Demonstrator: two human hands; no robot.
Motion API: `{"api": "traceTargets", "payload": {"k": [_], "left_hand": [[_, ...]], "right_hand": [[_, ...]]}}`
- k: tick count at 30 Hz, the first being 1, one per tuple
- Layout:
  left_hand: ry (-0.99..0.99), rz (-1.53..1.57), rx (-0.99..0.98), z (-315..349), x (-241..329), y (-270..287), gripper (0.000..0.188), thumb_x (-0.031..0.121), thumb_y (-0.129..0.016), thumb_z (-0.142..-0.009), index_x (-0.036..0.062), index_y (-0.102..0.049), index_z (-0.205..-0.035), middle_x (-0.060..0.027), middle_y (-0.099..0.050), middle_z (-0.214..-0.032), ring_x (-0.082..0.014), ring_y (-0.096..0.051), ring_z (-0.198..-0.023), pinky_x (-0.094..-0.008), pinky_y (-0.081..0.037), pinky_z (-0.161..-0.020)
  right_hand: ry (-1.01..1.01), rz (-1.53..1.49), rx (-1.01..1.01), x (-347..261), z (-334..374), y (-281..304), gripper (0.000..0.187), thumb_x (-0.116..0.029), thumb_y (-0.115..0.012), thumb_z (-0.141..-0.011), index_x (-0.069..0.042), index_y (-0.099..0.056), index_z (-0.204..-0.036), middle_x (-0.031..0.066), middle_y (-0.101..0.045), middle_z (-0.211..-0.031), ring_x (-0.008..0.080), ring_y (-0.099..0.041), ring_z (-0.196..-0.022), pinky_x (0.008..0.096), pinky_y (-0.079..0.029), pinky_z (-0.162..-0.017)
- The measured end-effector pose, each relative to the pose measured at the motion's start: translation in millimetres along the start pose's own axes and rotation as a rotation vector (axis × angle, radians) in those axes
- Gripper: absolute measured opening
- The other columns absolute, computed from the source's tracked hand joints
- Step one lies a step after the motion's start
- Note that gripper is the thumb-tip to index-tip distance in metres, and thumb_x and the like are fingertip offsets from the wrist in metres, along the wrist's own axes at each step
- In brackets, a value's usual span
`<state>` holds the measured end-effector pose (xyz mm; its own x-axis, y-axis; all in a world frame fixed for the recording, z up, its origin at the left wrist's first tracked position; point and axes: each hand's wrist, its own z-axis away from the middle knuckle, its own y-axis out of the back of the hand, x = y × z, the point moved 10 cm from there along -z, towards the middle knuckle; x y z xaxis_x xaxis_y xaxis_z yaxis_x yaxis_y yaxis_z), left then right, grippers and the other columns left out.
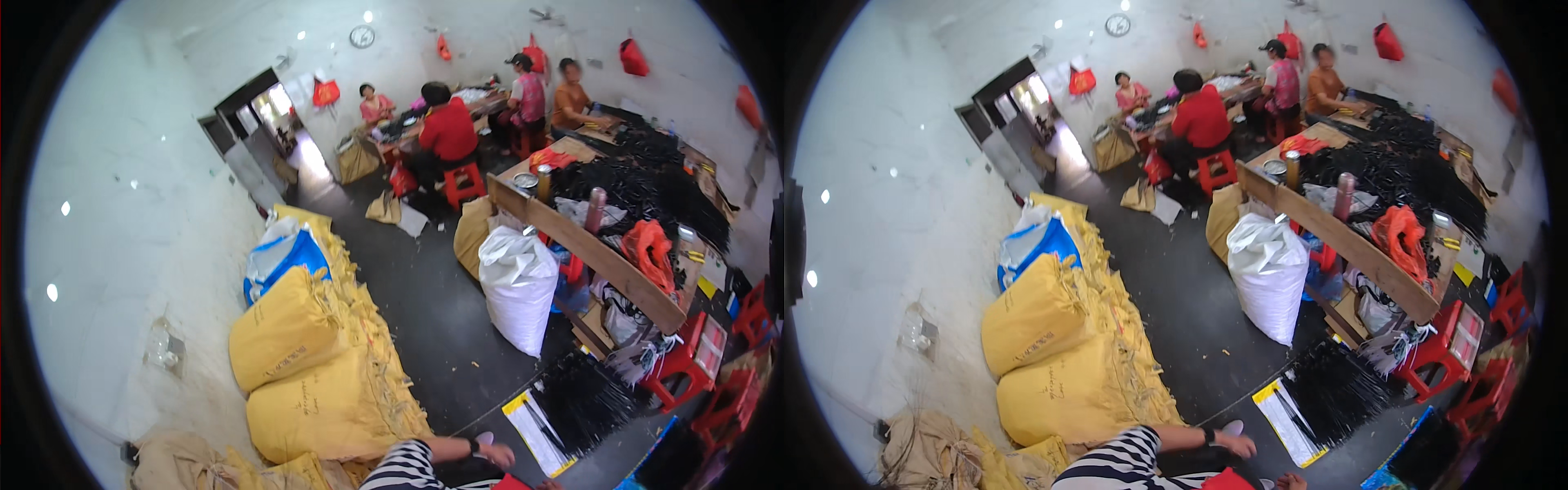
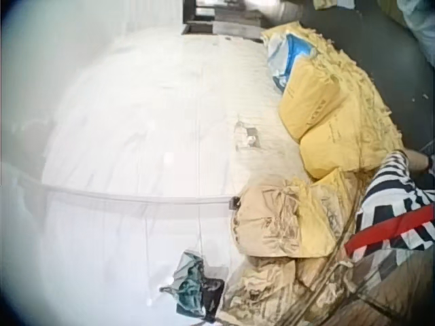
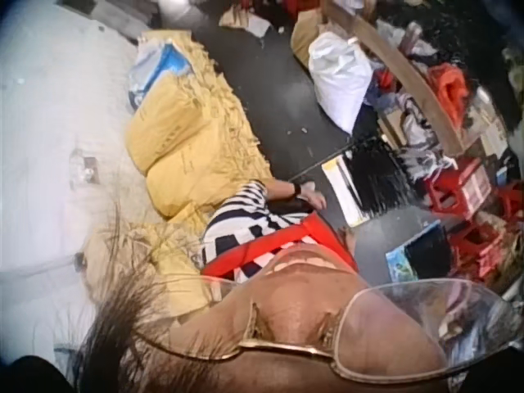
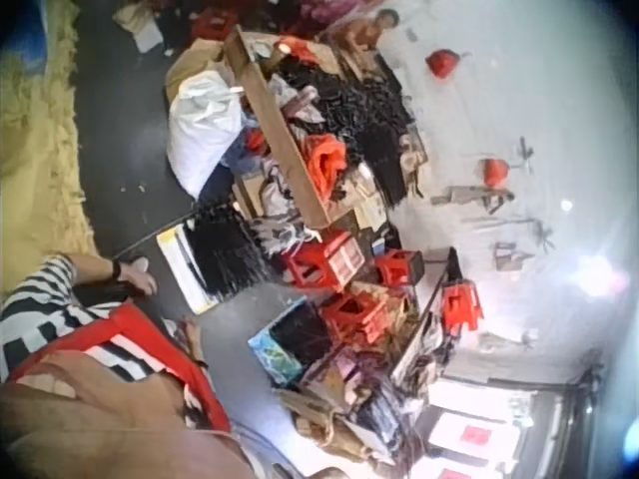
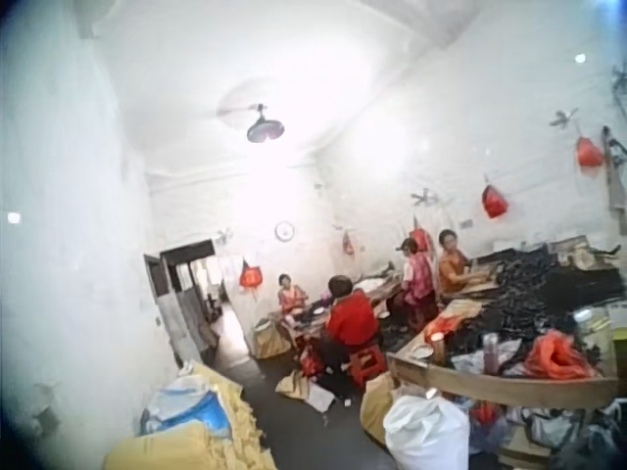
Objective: Packing black industrial rods into yellow bags and organizing the bags in a warehouse setting.
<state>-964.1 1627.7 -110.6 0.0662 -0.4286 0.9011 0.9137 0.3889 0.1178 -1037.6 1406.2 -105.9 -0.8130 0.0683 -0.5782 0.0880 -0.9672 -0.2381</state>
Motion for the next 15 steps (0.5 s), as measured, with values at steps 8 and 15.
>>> {"api": "traceTargets", "payload": {"k": [8, 15], "left_hand": [[-0.017, -0.173, 0.376, -34, 36, -12, 0.029, 0.013, -0.058, -0.074, 0.0060, -0.070, -0.099, -0.0118, -0.068, -0.076, -0.0200, -0.064, -0.060, -0.0360, -0.050, -0.044], [0.245, -0.434, 0.110, 24, 27, 78, 0.019, 0.025, -0.062, -0.071, 0.0079, -0.063, -0.063, -0.0143, -0.063, -0.069, -0.0309, -0.060, -0.058, -0.0426, -0.050, -0.054]], "right_hand": [[0.243, 0.212, 0.291, 101, 85, 114, 0.023, -0.021, -0.061, -0.078, -0.004, -0.064, -0.093, 0.0126, -0.066, -0.085, 0.0270, -0.063, -0.069, 0.0397, -0.050, -0.060], [0.764, 0.568, 0.587, 58, 219, 149, 0.008, -0.012, -0.062, -0.077, -0.007, -0.065, -0.083, 0.0149, -0.063, -0.084, 0.0334, -0.060, -0.078, 0.0451, -0.046, -0.068]]}}
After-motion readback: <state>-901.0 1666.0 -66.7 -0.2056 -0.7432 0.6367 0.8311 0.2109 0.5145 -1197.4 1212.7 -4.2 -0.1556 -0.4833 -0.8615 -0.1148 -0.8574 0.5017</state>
